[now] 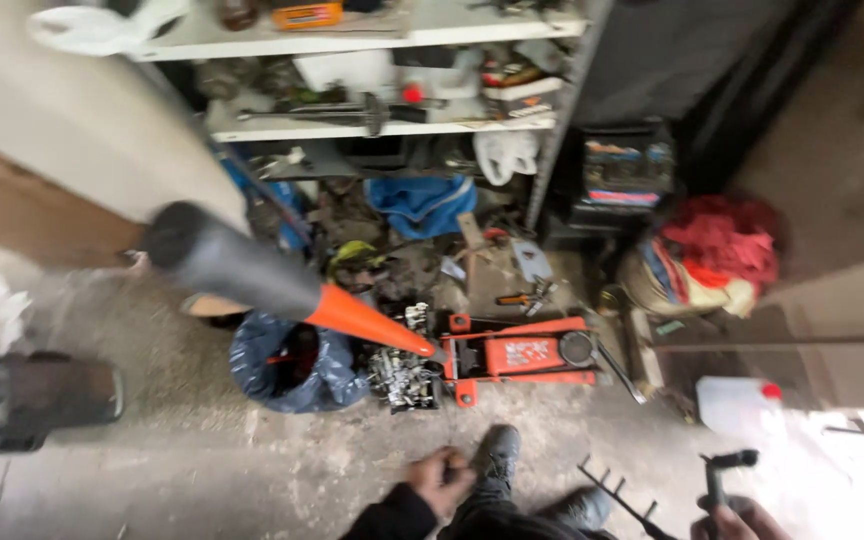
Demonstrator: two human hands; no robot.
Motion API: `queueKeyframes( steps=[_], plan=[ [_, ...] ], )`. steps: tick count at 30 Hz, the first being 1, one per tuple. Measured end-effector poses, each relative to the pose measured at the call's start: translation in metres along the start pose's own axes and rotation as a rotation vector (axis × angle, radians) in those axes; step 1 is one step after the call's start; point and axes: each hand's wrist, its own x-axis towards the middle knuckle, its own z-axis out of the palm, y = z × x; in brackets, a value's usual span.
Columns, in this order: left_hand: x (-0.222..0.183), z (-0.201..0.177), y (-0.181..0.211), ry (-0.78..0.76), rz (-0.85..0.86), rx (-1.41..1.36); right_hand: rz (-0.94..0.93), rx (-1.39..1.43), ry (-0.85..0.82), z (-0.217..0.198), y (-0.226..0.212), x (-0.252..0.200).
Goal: The person stands in front of a car with the hood open, handles a component from the engine bay, then walks to a tool wall and picks pliers from a pegboard. They use cutting pliers to trim a curved hose or pipe, fit a fitting onto it, and return to the engine bay to work on the car with the pliers.
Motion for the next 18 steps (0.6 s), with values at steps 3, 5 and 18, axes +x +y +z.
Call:
queueKeyframes(
  steps=[3,5,18],
  plan=[
    [0.002,-0.008,0.163,-0.128,0.032,-0.087,-0.009,-0.006,0.124,0.046,-0.056,-0.029],
    [0.012,-0.002,0.225,-0.208,0.029,-0.051,-0.007,-0.002,0.206,0.063,-0.089,-0.054],
    [0.018,0.051,0.421,-0.588,0.525,-0.005,-0.163,0.353,0.148,0.0,-0.142,-0.068]
  ],
)
